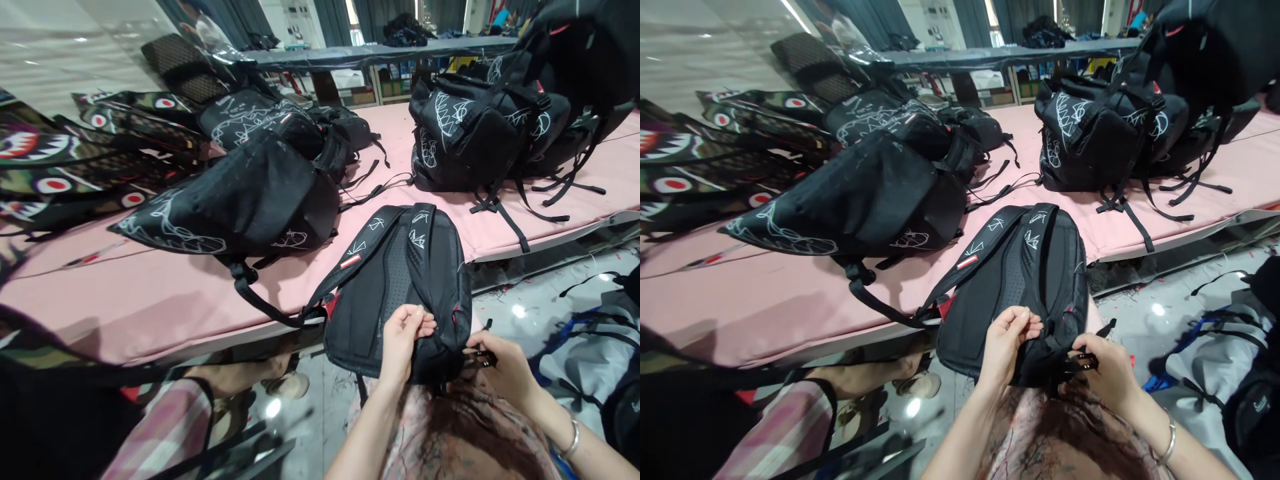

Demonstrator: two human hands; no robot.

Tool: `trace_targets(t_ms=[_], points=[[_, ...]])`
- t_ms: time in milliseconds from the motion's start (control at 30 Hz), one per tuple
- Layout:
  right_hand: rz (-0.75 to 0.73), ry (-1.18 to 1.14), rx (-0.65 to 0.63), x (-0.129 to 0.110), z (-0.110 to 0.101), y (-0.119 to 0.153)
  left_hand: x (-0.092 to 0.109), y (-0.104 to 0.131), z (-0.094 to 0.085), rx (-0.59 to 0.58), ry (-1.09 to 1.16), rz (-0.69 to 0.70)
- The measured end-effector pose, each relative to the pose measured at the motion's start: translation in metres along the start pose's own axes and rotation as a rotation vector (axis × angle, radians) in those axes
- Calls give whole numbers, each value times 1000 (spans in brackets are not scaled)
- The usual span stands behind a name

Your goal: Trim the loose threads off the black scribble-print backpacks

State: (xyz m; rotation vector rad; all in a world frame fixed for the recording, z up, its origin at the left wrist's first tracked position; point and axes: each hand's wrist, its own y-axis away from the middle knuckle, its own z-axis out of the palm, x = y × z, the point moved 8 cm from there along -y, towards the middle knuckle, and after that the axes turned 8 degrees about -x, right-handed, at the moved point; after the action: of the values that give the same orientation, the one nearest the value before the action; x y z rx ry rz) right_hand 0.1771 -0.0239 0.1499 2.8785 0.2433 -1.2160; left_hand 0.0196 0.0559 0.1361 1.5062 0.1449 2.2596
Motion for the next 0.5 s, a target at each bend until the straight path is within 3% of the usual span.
trace_targets(t_ms=[167,333,433,500], points=[[81,-43,-26,12,7,2,2,9,1,2,-119,81],[125,-116,183,35,4,19,5,31,-11,79,-271,237],[199,-184,-14,46,16,29,9,49,-11,73,-504,387],[253,-326,-164,46,22,36,14,65,5,-26,-729,595]])
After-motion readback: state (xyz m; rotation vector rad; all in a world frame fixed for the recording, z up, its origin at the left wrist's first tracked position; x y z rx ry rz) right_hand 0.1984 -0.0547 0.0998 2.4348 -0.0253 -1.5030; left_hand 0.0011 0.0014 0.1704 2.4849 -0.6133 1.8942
